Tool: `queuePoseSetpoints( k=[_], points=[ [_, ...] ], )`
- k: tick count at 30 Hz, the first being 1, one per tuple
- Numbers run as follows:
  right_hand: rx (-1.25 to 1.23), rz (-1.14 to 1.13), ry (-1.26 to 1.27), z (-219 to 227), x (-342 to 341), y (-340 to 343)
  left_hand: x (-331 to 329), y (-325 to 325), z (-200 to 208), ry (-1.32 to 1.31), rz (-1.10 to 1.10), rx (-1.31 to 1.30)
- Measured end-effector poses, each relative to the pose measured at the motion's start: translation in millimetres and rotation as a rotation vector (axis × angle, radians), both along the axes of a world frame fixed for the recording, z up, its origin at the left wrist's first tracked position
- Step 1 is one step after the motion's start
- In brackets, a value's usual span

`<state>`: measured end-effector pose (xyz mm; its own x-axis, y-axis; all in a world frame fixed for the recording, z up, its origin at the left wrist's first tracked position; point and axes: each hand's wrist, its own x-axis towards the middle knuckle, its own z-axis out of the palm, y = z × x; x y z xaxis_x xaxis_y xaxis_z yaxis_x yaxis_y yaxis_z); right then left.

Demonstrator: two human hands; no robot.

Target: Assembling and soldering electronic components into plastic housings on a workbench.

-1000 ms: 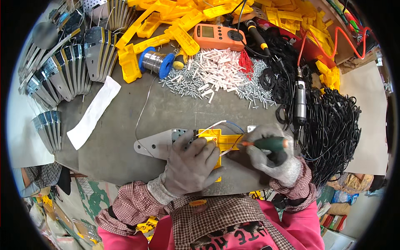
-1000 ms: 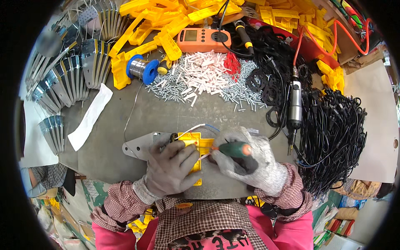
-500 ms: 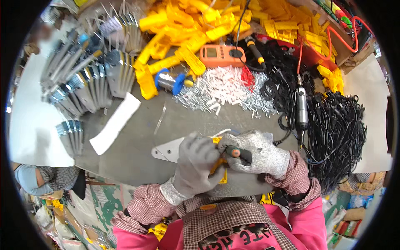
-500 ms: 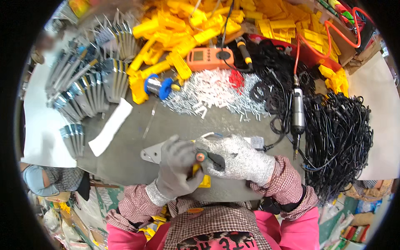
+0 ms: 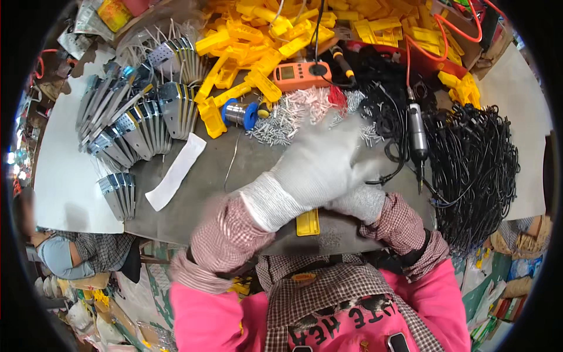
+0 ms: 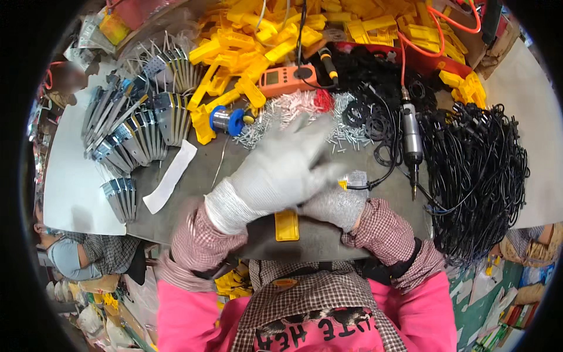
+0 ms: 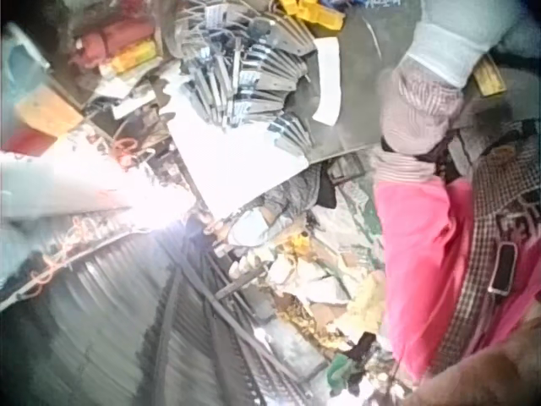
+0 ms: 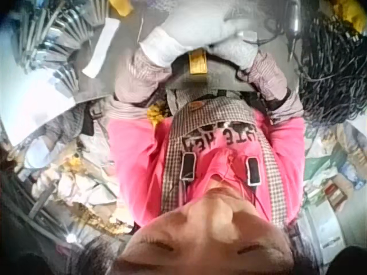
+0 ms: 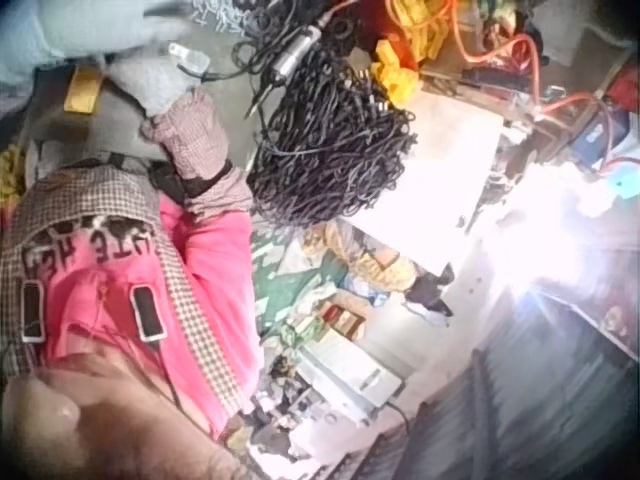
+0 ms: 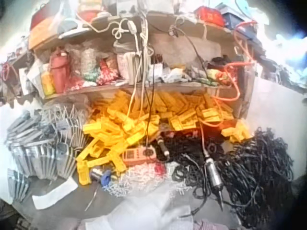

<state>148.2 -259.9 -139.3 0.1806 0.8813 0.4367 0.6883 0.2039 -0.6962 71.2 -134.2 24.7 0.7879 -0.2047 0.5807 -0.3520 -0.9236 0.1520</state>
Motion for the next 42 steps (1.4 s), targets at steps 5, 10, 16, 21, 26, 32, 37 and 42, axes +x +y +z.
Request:
queuePoseSetpoints(
  k=[5, 10, 16, 21, 26, 32, 37, 42],
  points=[
    [-0.029, -0.157, -0.087, 30.1, 13.9, 15.0, -3.4, 29.8, 14.0, -0.031, -0.026, -0.281],
    [-0.379, -0.478, -0.072, 75.0, 76.8, -45.1, -79.7, 23.0, -46.6, 0.149, 0.032, -0.073],
    [-0.699, -0.348, -0.319, 73.2, 49.3, -101.1, -80.1, 31.4, -100.0, 0.339, -0.036, 0.059],
    [-0.471, -0.334, -0.243, 94.3, 34.6, -95.4, -18.1, 23.6, -52.3, 0.504, 0.107, -0.054],
    [-0.59, -0.347, -0.414, 72.7, 49.5, -100.4, -12.0, 19.5, -64.2, 0.642, 0.098, 0.099],
    [-0.373, -0.247, -0.125, 74.3, 33.4, -90.4, -60.6, 21.6, -84.1, 0.268, 0.214, 0.145],
    [-0.444, -0.338, -0.201, 76.5, 29.1, -78.2, -87.5, 5.8, -124.1, 0.135, 0.36, 0.213],
    [-0.422, -0.364, -0.188, 65.3, 27.6, -69.9, -91.0, 7.2, -134.2, 0.166, 0.313, 0.14]
  ],
)
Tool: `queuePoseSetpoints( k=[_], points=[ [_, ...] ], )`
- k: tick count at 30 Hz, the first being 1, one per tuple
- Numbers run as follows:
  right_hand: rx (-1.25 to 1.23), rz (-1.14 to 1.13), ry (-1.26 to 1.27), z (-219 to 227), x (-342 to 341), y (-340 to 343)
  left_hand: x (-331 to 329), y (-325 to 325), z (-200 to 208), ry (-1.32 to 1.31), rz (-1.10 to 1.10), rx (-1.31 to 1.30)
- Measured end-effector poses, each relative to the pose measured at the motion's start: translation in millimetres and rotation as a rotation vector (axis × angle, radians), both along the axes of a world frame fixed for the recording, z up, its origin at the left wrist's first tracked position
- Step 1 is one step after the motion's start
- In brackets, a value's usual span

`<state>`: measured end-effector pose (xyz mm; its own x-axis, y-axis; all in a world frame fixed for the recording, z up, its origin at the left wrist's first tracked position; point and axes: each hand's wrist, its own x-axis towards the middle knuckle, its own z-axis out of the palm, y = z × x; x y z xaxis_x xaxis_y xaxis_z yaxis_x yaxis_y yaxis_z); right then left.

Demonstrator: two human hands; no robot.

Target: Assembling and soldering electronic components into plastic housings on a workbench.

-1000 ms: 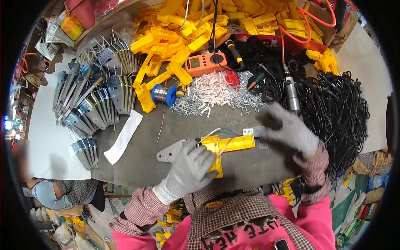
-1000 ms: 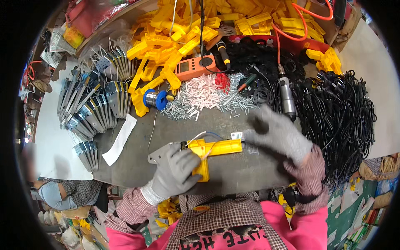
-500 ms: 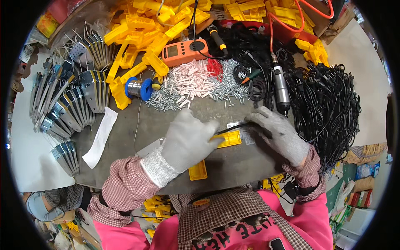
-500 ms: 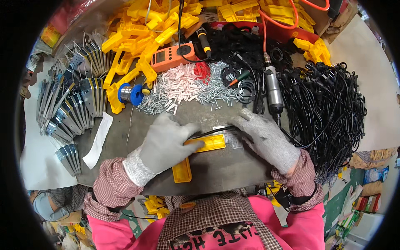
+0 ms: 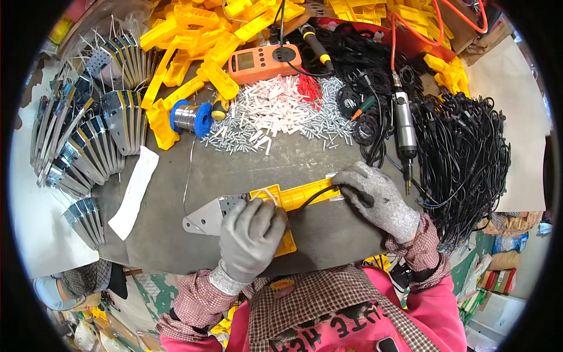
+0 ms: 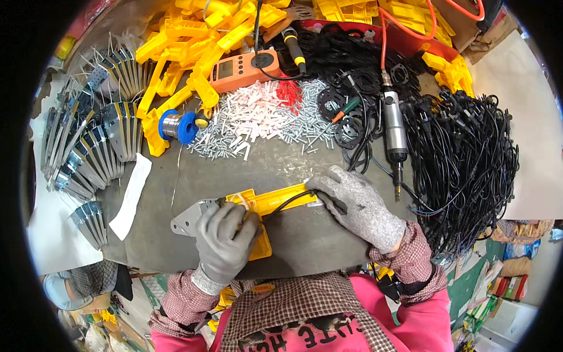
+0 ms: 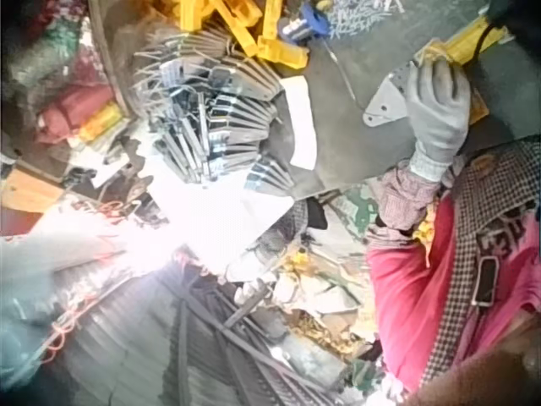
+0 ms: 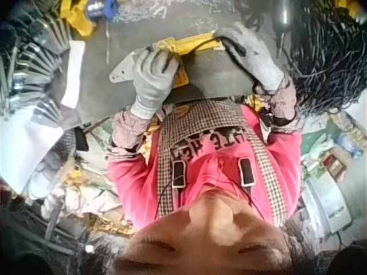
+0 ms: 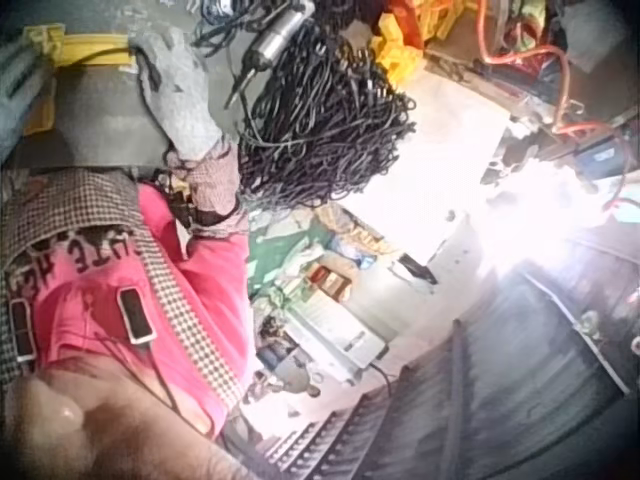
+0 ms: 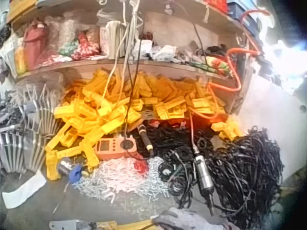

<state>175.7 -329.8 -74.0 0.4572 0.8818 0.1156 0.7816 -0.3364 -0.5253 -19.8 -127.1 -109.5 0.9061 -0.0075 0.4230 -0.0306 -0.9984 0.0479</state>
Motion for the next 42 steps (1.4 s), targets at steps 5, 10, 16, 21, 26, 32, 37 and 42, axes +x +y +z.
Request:
queuePoseSetpoints(
  k=[5, 10, 16, 21, 26, 32, 37, 42],
  points=[
    [-0.044, 0.036, -0.021, 3.0, 1.2, -4.2, 3.9, 0.6, 6.4, -0.078, 0.003, 0.091],
    [-0.053, 0.053, 0.042, 16.9, -3.9, 9.1, 5.9, 4.0, 4.0, -0.006, -0.073, 0.029],
    [0.076, 0.311, 0.035, -9.9, -24.4, 54.0, 6.2, -1.0, -4.6, -0.063, -0.089, -0.15],
    [-0.143, 0.262, -0.021, -17.8, -28.5, 64.3, 6.0, 1.6, 7.5, 0.081, -0.119, -0.137],
    [-0.083, 0.339, -0.01, -13.3, -22.9, 64.8, -7.8, -13.3, 3.7, 0.202, -0.104, -0.06],
    [-0.352, 0.4, -0.108, 23.7, -14.7, 77.8, -13.7, -28.0, 12.9, 0.233, -0.055, -0.158],
    [0.379, 0.331, -0.234, 53.0, 28.9, 182.1, -27.9, -40.2, 11.7, 0.262, 0.045, -0.155],
    [-0.436, 0.173, -0.69, 34.1, 60.2, 321.2, -20.7, -43.0, 1.0, 0.209, -0.021, -0.172]
  ],
)
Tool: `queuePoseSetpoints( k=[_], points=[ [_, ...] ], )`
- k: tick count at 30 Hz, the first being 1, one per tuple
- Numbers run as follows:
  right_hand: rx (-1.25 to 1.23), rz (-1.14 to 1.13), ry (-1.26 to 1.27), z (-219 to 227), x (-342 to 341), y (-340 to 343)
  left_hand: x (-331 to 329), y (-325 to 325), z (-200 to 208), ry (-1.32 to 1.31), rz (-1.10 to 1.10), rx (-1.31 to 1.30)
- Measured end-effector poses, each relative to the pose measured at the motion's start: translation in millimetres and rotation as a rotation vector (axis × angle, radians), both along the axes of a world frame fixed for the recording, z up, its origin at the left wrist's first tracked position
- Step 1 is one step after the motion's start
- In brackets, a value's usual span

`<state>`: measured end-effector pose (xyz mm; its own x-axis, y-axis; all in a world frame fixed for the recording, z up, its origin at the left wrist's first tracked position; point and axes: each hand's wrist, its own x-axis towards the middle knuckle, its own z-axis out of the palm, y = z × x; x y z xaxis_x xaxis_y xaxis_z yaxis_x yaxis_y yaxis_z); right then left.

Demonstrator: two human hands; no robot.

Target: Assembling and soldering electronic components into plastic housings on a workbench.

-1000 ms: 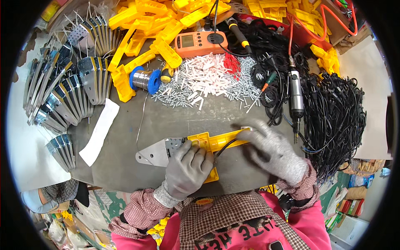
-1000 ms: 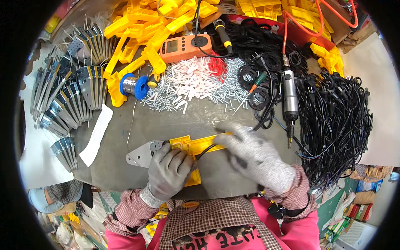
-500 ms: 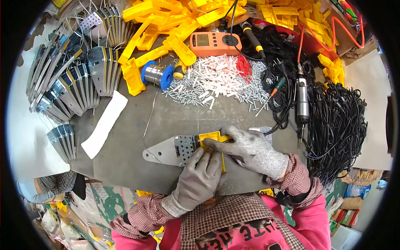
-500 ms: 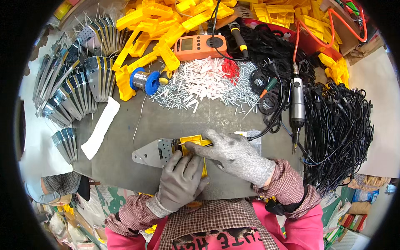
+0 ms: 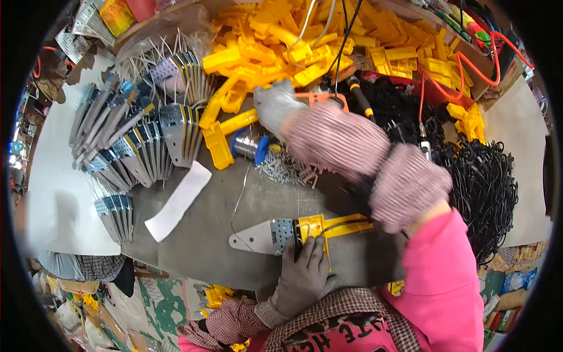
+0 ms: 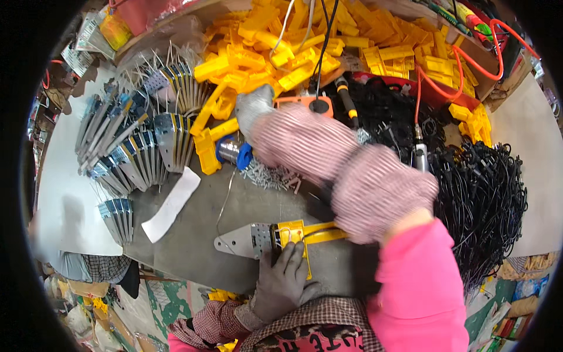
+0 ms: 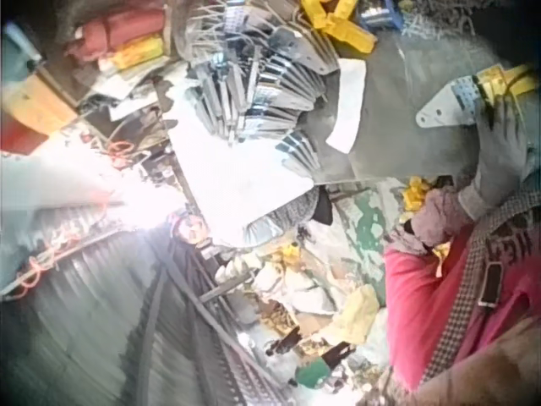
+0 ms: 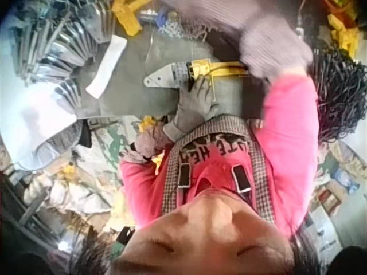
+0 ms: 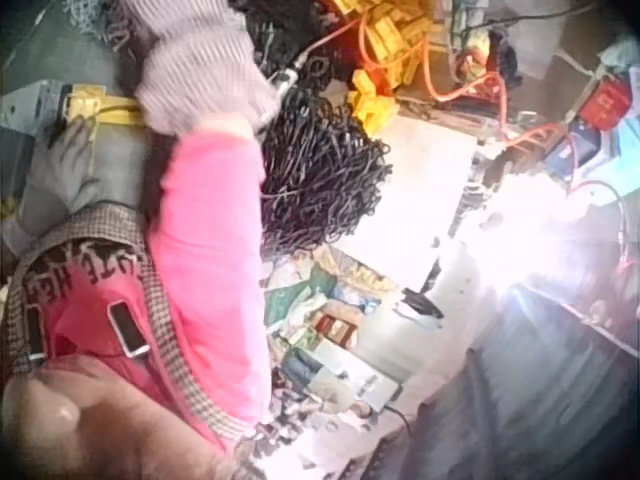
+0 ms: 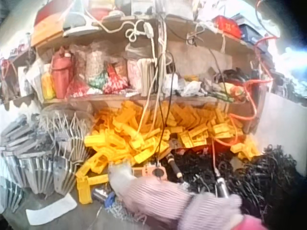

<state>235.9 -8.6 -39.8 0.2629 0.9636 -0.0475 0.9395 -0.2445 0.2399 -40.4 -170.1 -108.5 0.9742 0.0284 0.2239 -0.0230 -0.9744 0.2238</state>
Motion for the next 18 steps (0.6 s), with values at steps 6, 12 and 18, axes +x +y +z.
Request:
queuePoseSetpoints(
  k=[6, 12, 18],
  points=[
    [0.093, -0.08, -0.072, 36.7, -12.0, 12.9, 5.8, 4.3, 0.9, 0.003, 0.011, 0.027],
    [1.152, 0.223, 0.977, 73.2, 4.1, -152.6, -0.7, 13.5, 2.7, 0.078, -0.012, 0.046],
    [1.214, -0.464, 1.587, -2.4, -74.1, -290.4, 0.3, 8.2, -6.0, 0.04, -0.006, 0.121]
  ],
)
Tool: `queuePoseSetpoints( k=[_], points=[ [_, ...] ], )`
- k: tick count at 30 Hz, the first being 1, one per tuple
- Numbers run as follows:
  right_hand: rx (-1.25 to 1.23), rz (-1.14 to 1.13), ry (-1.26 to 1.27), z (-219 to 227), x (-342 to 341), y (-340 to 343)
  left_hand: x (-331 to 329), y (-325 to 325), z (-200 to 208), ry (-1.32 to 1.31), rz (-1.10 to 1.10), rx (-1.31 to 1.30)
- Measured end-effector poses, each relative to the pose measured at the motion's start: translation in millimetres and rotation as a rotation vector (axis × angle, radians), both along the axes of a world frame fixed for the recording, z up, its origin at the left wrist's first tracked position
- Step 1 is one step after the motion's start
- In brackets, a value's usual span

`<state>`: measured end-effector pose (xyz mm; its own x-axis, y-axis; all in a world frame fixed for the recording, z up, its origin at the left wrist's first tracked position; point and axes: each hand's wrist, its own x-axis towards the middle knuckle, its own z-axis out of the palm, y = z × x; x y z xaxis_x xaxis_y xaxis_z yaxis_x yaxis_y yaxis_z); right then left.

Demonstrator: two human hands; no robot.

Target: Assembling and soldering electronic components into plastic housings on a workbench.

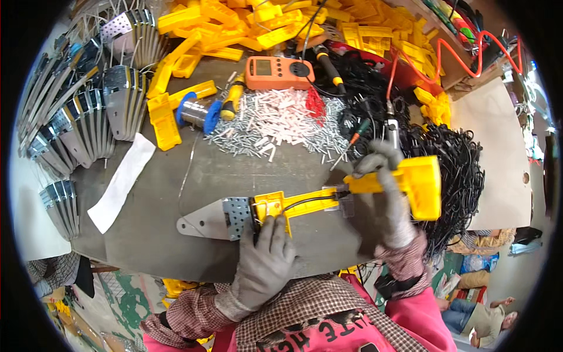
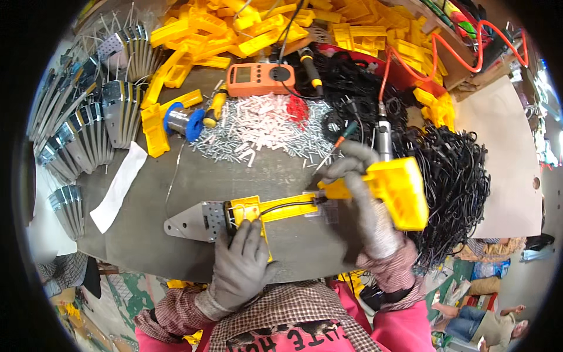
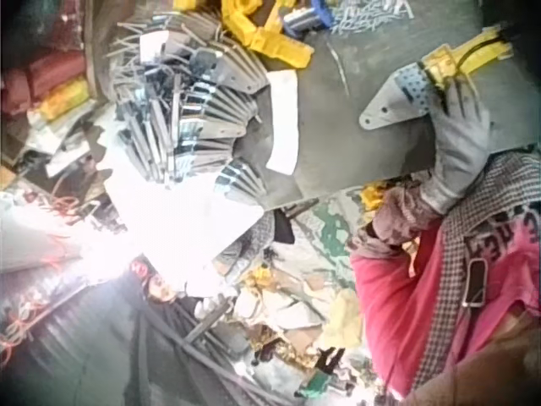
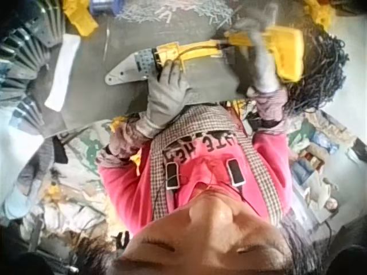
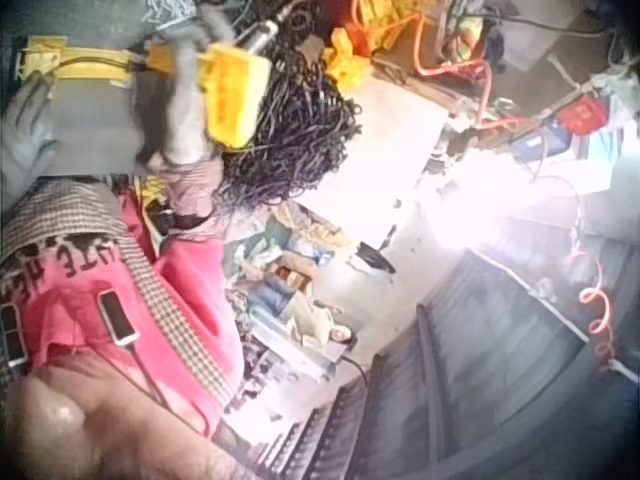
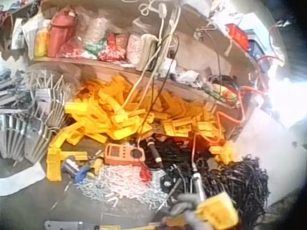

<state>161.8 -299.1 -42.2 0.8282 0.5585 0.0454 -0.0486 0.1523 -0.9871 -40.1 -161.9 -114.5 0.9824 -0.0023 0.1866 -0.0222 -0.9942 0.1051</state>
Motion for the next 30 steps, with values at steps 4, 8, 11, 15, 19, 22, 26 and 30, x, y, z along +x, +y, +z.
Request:
queuePoseSetpoints(
  k=[4, 8, 11, 15, 19, 22, 26, 30],
  points=[
    [-0.301, -0.135, -0.161, -10.0, -30.4, 4.0, -2.6, 2.1, -2.0, -0.015, -0.017, 0.003],
    [-0.499, -0.152, -0.466, -31.0, -35.3, 2.0, -4.7, 1.4, -6.7, -0.01, -0.016, 0.01],
    [-0.257, 0.081, 0.073, -37.6, -46.1, 17.2, -8.2, 3.7, -5.5, -0.004, -0.034, 0.015],
    [-0.716, 0.521, -0.747, -46.0, -32.6, 20.0, -23.8, 30.2, 4.1, -0.055, -0.174, -0.207],
    [-0.779, 0.385, -0.985, -64.9, -39.6, 13.6, -33.1, 53.4, 24.5, -0.192, -0.275, -0.475],
    [-0.768, 0.521, -0.888, -40.9, -12.8, 25.7, -14.9, 49.0, 4.1, -0.215, -0.168, -0.151],
    [-0.832, 0.375, -1.064, -59.1, 19.9, 43.6, -6.5, 47.7, 28.7, -0.125, -0.125, -0.27],
    [-0.597, 0.171, -1.046, -62.4, 2.9, 31.6, 33.8, 36.8, 81.1, -0.201, -0.069, -0.231]
  ],
)
